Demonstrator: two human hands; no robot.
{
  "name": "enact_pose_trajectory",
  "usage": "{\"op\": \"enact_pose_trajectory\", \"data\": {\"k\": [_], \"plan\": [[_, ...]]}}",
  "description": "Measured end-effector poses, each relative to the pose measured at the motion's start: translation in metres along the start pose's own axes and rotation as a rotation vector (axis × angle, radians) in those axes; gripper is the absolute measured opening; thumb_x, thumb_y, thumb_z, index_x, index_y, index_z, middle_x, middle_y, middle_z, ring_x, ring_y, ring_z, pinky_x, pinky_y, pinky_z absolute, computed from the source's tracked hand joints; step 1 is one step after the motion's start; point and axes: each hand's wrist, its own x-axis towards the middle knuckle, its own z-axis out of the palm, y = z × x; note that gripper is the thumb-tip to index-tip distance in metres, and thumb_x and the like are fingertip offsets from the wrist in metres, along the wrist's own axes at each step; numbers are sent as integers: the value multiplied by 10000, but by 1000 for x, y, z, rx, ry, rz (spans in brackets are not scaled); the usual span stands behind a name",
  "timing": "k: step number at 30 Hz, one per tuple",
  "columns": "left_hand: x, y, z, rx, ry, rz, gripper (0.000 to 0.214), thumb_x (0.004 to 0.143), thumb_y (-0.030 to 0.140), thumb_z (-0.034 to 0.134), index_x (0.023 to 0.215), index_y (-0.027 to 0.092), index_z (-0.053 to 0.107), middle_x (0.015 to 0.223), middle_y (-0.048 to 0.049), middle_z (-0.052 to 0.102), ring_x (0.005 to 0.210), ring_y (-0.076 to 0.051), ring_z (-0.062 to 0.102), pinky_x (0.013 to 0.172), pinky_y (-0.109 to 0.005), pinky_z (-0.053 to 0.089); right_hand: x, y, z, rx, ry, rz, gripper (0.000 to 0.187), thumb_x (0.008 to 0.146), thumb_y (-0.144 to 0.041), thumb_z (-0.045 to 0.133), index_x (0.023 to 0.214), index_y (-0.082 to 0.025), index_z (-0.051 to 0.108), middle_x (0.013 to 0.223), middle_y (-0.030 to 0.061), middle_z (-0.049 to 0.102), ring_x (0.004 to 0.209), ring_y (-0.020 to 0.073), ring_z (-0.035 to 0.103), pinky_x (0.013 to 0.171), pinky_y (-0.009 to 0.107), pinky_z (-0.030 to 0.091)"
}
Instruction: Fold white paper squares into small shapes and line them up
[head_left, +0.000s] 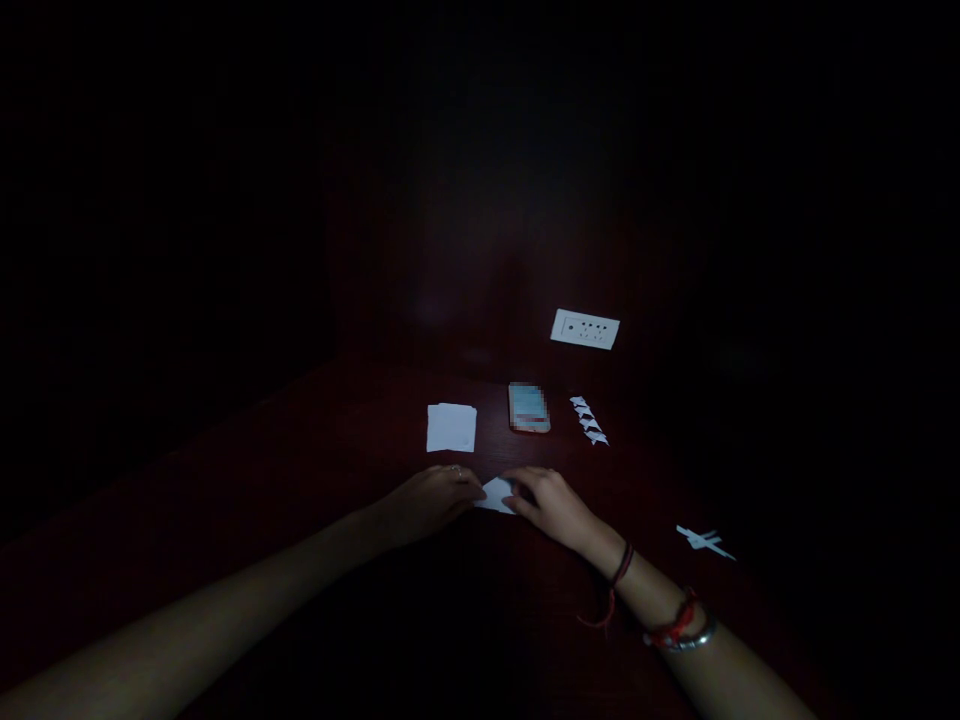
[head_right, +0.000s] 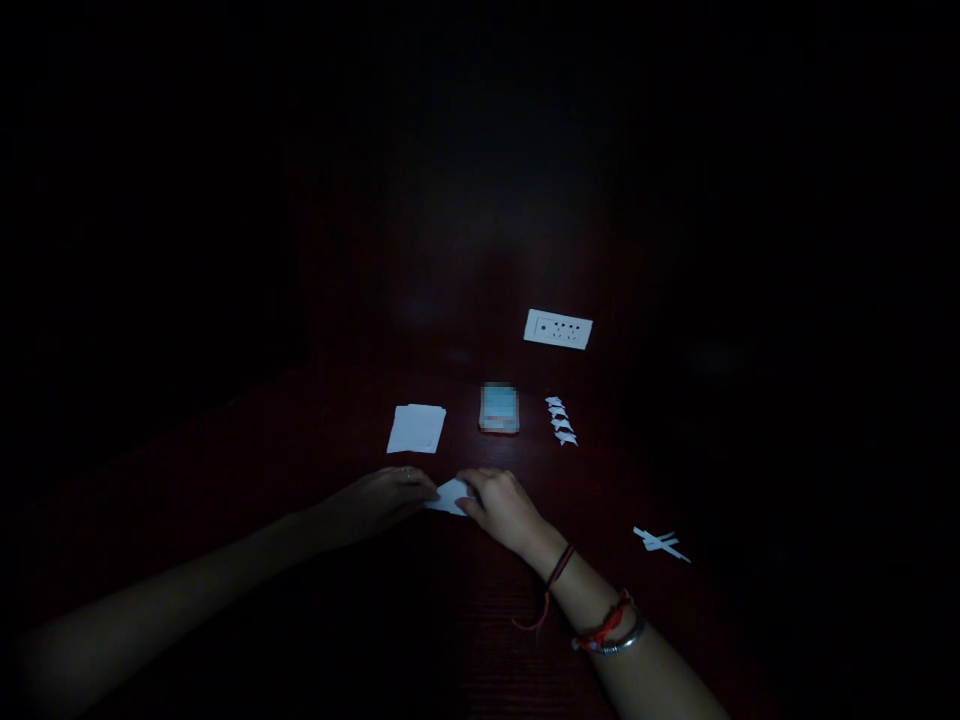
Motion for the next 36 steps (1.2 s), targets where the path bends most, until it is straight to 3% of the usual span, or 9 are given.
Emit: {"op": "enact_pose_trajectory", "data": {"k": [4,10,17,21,29,33,36], "plan": [[-2,-3,-1,93,12,111,353,830,151,423,1141,318,436,1139,-14,447,1034,-185,395,840,-305,309,0,3,1,-4,-31,8,274,791,-305,454,1017,-177,542,859,50,580,785,141,522,732,255,374],[-3,23,-19,245,-13,42,297,852,202,397,1137,273,438,1016,-40,494,865,-175,464,725,-294,349,1,3,-2,-42,-29,10,346,762,-322,497,1088,-207,492,1003,58,525,938,172,451,794,294,335],[-7,20,-2,213,68,-9,275,862,307,372,1113,247,466,1085,-33,494,990,-207,424,799,-342,321,4,2,0,-47,-50,105,357,733,-402,512,1021,-193,538,906,66,537,886,183,466,741,302,340],[-6,21,-3,165,54,15,289,853,313,390,1131,262,452,1129,-38,466,1034,-221,398,819,-366,319,6,3,4,83,-26,206,212,702,-312,561,867,-181,590,783,29,562,717,134,501,664,250,362],[-7,29,-5,16,1,64,325,837,336,421,1146,241,441,1149,-11,487,1082,-205,379,884,-359,307,12,10,6,489,-31,406,207,652,-234,559,837,-156,606,671,-7,564,594,97,492,576,211,385],[-7,26,-10,-63,-16,90,265,845,259,413,1098,233,486,1128,-2,512,1096,-182,375,899,-342,311,15,11,6,739,18,521,298,619,-178,576,910,-111,576,688,7,578,585,88,490,594,221,403],[-6,29,-17,-124,-20,114,233,841,216,421,1052,230,518,1112,2,521,1077,-162,395,883,-312,335,17,11,7,813,39,518,400,559,-102,607,956,-95,556,656,-1,567,560,77,466,589,220,403]]}}
